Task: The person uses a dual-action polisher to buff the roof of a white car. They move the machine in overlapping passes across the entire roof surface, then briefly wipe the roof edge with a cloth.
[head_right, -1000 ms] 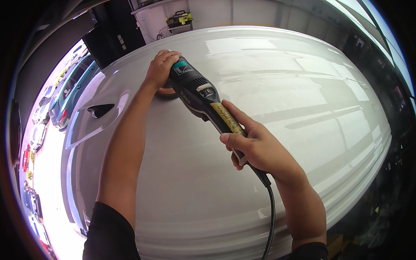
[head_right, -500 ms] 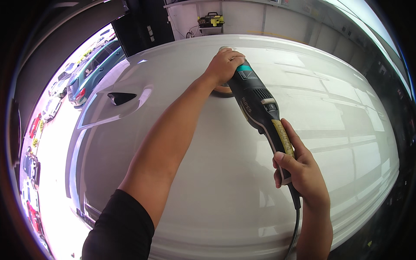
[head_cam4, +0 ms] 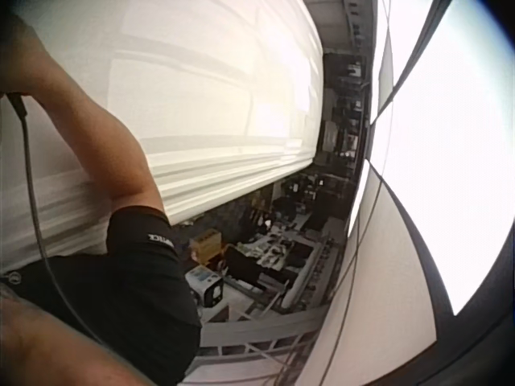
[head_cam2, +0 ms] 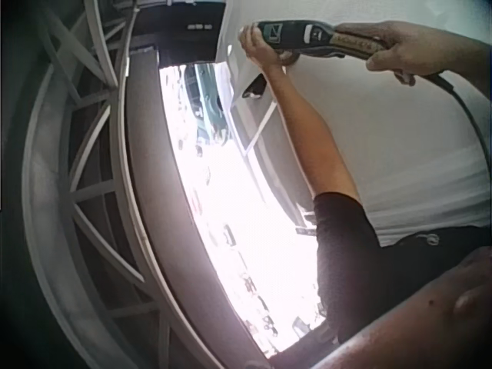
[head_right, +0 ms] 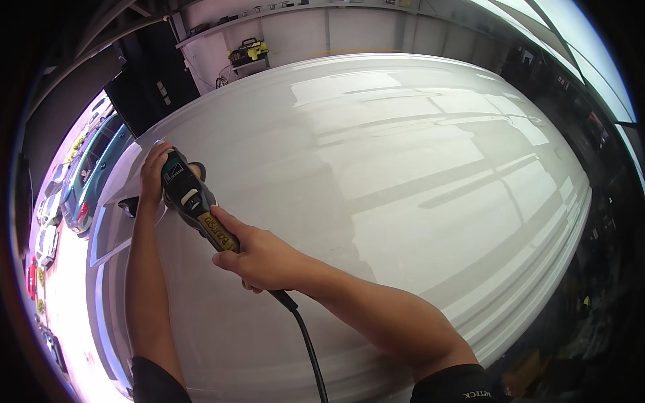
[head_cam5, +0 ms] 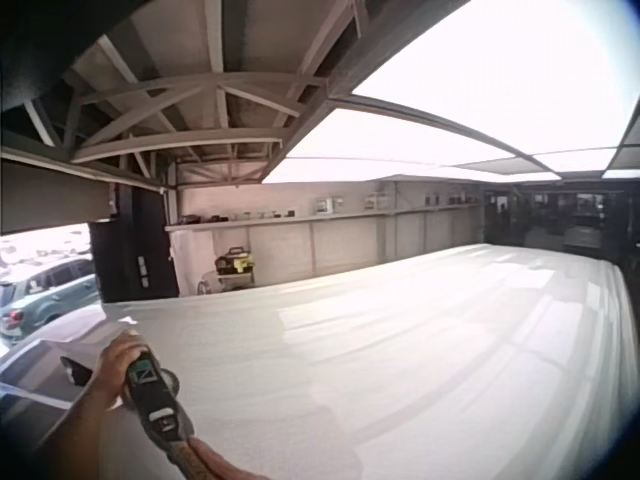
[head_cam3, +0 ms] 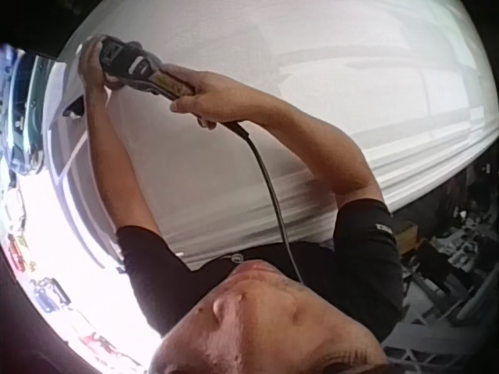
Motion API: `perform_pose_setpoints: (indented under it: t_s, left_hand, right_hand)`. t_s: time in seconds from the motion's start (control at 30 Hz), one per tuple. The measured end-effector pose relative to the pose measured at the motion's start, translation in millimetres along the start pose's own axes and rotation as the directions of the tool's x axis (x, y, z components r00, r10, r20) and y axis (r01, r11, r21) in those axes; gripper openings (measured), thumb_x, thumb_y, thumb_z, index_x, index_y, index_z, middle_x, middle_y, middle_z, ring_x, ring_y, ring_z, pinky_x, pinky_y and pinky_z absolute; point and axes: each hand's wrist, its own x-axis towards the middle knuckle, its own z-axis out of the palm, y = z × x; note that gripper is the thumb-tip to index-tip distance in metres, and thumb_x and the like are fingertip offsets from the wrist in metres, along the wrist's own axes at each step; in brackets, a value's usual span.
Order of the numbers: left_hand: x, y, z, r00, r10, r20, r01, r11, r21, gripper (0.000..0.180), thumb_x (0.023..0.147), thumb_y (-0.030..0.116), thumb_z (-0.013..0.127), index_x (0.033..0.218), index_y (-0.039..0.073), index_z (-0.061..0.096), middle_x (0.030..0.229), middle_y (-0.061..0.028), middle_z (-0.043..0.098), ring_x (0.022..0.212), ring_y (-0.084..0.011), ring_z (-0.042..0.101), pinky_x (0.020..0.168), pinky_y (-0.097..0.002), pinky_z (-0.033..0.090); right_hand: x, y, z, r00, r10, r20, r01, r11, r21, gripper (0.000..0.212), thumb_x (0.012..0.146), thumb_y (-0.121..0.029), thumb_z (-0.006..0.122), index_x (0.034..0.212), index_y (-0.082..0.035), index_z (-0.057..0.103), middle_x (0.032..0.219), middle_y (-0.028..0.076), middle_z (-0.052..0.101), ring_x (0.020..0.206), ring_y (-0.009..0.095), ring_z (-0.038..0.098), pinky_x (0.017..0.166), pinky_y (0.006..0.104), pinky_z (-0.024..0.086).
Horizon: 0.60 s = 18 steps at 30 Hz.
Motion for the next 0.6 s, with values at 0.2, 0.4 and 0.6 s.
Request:
perform_pose_setpoints:
  t_s: [0.2,0.4,0.6]
  left_hand:
    - [-17.6,7.6,33.0,0.996,-0.074,-0.057,0.064,0.984,-0.165,0.042,0.092,0.033,0.063,0.123,0.006,0.071,0.159,-0.0156,0.039,0.141,-0.0293,0.043,0.117,-0.0346,0.031]
    - [25.5,53.4,109.3,0.996,0.04,0.084,-0.035,0.998,-0.054,0.043,0.088,0.037,0.064,0.12,0.008,0.072,0.153,-0.0175,0.044,0.14,-0.0304,0.044,0.116,-0.0354,0.032]
    - [32.5,132.5,232.1,0.985,0.065,0.161,-0.037,0.984,-0.173,0.046,0.085,0.042,0.065,0.115,0.009,0.075,0.153,-0.0193,0.043,0.142,-0.0319,0.042,0.116,-0.0373,0.032]
  right_hand:
    - [-18.7,3.3,-17.6,0.998,0.042,-0.041,-0.042,0.999,0.008,0.079,0.098,-0.019,0.058,0.163,-0.014,0.013,0.087,0.01,0.06,0.058,0.015,0.059,0.053,0.0314,0.052]
    - [-68.0,6.8,-74.4,0.989,0.056,-0.14,-0.038,0.991,0.127,0.078,0.098,-0.02,0.058,0.163,-0.015,0.015,0.078,0.004,0.052,0.059,0.014,0.059,0.053,0.0304,0.051]
    - [-149.0,5.4,-139.2,0.932,0.11,-0.346,-0.066,0.988,0.137,0.075,0.097,-0.02,0.062,0.161,-0.014,0.025,0.079,0.004,0.052,0.057,0.013,0.057,0.052,0.0295,0.05]
